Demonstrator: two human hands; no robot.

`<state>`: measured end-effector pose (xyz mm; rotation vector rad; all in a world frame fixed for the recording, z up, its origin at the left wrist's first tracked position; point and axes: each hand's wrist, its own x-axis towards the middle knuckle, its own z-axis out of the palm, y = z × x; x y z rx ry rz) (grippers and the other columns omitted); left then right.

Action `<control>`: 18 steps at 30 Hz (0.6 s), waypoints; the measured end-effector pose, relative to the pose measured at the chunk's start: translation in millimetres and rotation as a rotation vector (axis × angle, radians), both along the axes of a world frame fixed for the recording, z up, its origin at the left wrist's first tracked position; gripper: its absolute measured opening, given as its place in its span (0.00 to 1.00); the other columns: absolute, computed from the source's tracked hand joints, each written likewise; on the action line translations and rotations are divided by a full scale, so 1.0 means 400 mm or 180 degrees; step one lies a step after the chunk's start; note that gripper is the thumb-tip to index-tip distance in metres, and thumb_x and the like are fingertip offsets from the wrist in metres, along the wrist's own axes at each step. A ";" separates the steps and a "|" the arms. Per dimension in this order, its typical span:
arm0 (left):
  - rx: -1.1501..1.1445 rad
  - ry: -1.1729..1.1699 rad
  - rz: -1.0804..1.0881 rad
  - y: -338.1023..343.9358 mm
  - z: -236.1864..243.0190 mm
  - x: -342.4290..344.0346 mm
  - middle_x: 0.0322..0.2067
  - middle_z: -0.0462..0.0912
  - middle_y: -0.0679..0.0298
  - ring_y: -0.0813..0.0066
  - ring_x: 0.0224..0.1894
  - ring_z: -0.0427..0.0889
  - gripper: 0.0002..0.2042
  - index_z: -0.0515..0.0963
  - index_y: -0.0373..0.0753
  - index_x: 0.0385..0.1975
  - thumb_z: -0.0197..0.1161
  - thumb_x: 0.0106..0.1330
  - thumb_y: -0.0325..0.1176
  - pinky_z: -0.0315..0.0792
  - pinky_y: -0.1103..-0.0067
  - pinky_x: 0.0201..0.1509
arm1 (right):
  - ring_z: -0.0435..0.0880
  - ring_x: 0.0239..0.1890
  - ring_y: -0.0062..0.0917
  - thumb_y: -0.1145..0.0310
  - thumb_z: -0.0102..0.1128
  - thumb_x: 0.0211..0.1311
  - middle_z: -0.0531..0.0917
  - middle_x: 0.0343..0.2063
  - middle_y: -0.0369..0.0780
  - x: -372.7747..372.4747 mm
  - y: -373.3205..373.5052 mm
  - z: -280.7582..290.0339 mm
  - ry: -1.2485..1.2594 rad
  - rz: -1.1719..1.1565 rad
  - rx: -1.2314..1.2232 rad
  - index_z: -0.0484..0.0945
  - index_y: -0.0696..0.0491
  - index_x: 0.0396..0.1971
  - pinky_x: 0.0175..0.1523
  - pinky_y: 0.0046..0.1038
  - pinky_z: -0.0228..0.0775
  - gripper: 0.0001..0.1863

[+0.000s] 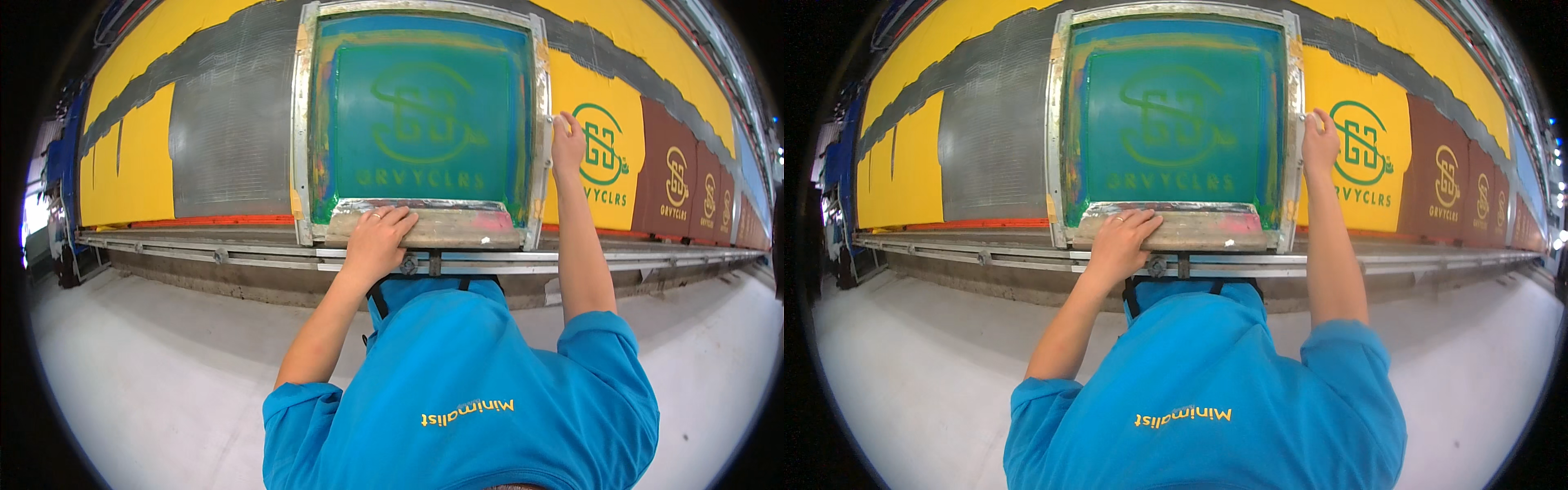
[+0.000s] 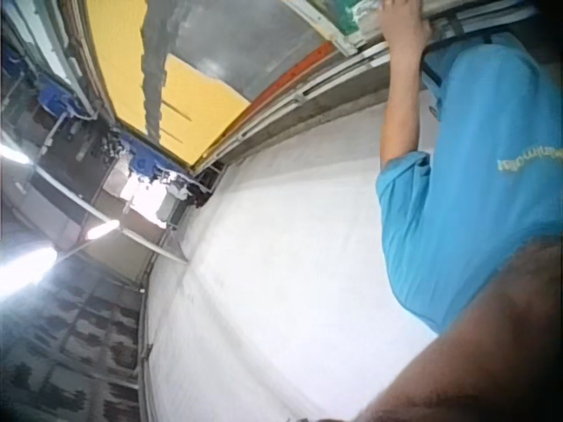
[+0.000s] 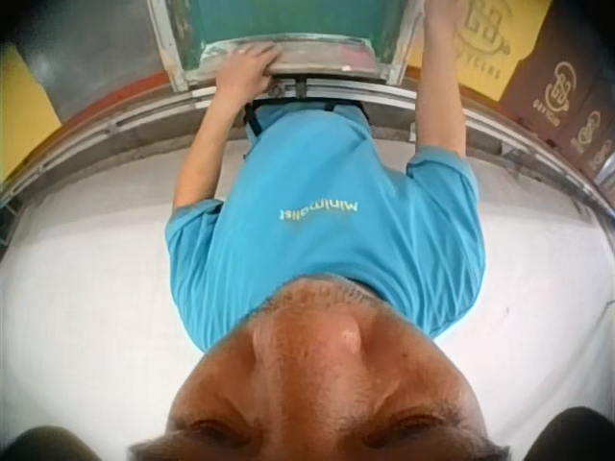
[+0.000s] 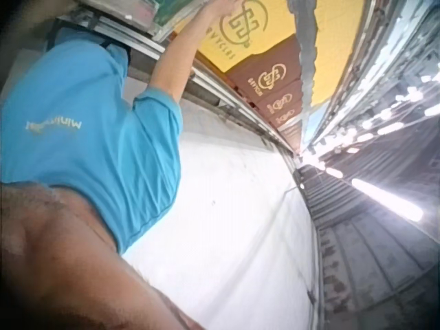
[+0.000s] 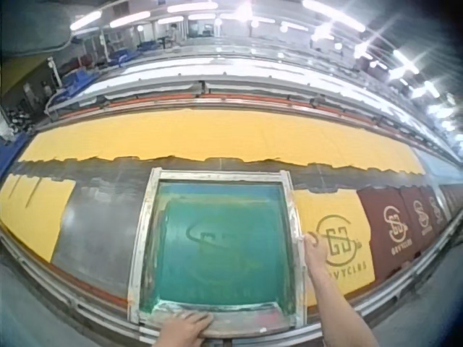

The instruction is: The person cleans a screen printing frame with a cloth, then pours green ink onto it and uses a squeegee to spread the ink evenly across the mesh. They then position the frame over a garment on a printing table and perform a print stroke.

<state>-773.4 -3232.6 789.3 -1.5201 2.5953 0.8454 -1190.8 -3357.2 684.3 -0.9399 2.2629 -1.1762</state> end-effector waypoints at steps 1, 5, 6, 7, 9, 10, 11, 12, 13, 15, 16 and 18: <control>-0.0185 0.0158 -0.0026 0.009 -0.005 -0.004 0.61 0.80 0.63 0.59 0.63 0.77 0.32 0.79 0.45 0.60 0.72 0.48 0.25 0.70 0.63 0.67 | 0.79 0.33 0.20 0.60 0.65 0.68 0.83 0.31 0.38 -0.001 0.000 -0.005 -0.0032 0.0195 -0.0034 0.82 0.52 0.55 0.39 0.25 0.70 0.19; -0.0417 0.0057 -0.0133 0.029 -0.014 -0.026 0.60 0.81 0.60 0.57 0.62 0.79 0.30 0.78 0.44 0.59 0.69 0.51 0.24 0.72 0.63 0.65 | 0.86 0.52 0.38 0.56 0.65 0.65 0.86 0.50 0.47 -0.014 0.008 -0.024 0.0395 0.0454 0.0278 0.80 0.49 0.58 0.57 0.36 0.75 0.24; -0.0283 0.0002 -0.0191 0.019 -0.011 -0.028 0.61 0.81 0.60 0.57 0.62 0.79 0.29 0.78 0.44 0.60 0.69 0.52 0.24 0.74 0.63 0.64 | 0.86 0.52 0.39 0.55 0.65 0.65 0.86 0.50 0.47 -0.019 0.009 -0.026 0.0559 0.0478 0.0346 0.79 0.49 0.58 0.57 0.37 0.75 0.24; -0.0027 -0.0193 -0.0276 0.008 -0.009 -0.034 0.61 0.81 0.60 0.57 0.63 0.79 0.29 0.78 0.44 0.60 0.68 0.53 0.24 0.75 0.63 0.63 | 0.85 0.52 0.41 0.54 0.65 0.64 0.86 0.50 0.46 -0.025 0.010 -0.030 0.0732 0.0529 0.0349 0.79 0.48 0.59 0.57 0.37 0.75 0.25; 0.0194 -0.0031 -0.0306 -0.045 -0.006 -0.035 0.57 0.84 0.59 0.55 0.57 0.84 0.27 0.79 0.45 0.59 0.66 0.56 0.23 0.79 0.62 0.57 | 0.85 0.52 0.41 0.53 0.64 0.64 0.86 0.50 0.46 -0.033 0.013 -0.034 0.0503 0.0463 0.0429 0.78 0.47 0.59 0.57 0.38 0.75 0.26; -0.0028 0.0010 -0.0343 -0.076 -0.006 -0.038 0.56 0.84 0.59 0.56 0.55 0.84 0.26 0.79 0.45 0.58 0.66 0.56 0.23 0.80 0.62 0.56 | 0.85 0.52 0.41 0.53 0.64 0.64 0.86 0.50 0.46 -0.034 0.018 -0.035 0.0387 0.0449 0.0356 0.78 0.47 0.59 0.57 0.38 0.75 0.26; -0.0251 0.0053 -0.0404 -0.114 -0.006 -0.043 0.55 0.85 0.59 0.56 0.54 0.85 0.25 0.80 0.45 0.58 0.66 0.56 0.23 0.80 0.63 0.55 | 0.85 0.52 0.41 0.53 0.64 0.64 0.86 0.50 0.45 -0.035 0.019 -0.033 0.0451 0.0472 0.0381 0.78 0.47 0.59 0.57 0.38 0.75 0.26; -0.0368 0.0065 -0.0386 -0.160 -0.008 -0.050 0.53 0.86 0.58 0.55 0.52 0.85 0.24 0.81 0.46 0.57 0.65 0.57 0.24 0.80 0.62 0.54 | 0.86 0.51 0.41 0.53 0.64 0.64 0.86 0.50 0.45 -0.032 0.025 -0.032 0.0489 0.0462 0.0426 0.77 0.46 0.60 0.57 0.38 0.75 0.26; -0.0354 0.0045 -0.0319 -0.207 -0.009 -0.061 0.52 0.86 0.57 0.54 0.51 0.85 0.24 0.81 0.46 0.57 0.65 0.58 0.25 0.80 0.62 0.54 | 0.86 0.51 0.40 0.53 0.64 0.64 0.86 0.50 0.45 -0.032 0.026 -0.027 0.0532 0.0464 0.0500 0.77 0.46 0.60 0.57 0.38 0.75 0.26; -0.0371 0.0011 -0.0277 -0.338 -0.011 -0.084 0.49 0.87 0.56 0.53 0.50 0.86 0.23 0.82 0.48 0.56 0.65 0.59 0.27 0.80 0.62 0.53 | 0.86 0.51 0.40 0.53 0.65 0.64 0.86 0.50 0.45 -0.027 0.029 -0.013 0.0481 0.0426 0.0509 0.77 0.46 0.60 0.56 0.38 0.75 0.26; -0.0387 -0.0108 -0.0298 -0.406 -0.011 -0.099 0.47 0.87 0.56 0.53 0.49 0.86 0.21 0.83 0.48 0.55 0.63 0.60 0.29 0.80 0.60 0.52 | 0.86 0.51 0.39 0.53 0.65 0.64 0.86 0.50 0.45 -0.026 0.029 -0.005 0.0461 0.0416 0.0534 0.77 0.46 0.60 0.56 0.38 0.75 0.26; -0.0455 -0.0216 -0.0390 -0.548 -0.010 -0.126 0.43 0.88 0.56 0.52 0.48 0.86 0.20 0.83 0.50 0.54 0.63 0.61 0.31 0.79 0.59 0.50 | 0.86 0.51 0.39 0.54 0.66 0.64 0.86 0.50 0.45 -0.028 0.026 0.007 0.0452 0.0394 0.0556 0.77 0.47 0.60 0.56 0.37 0.75 0.26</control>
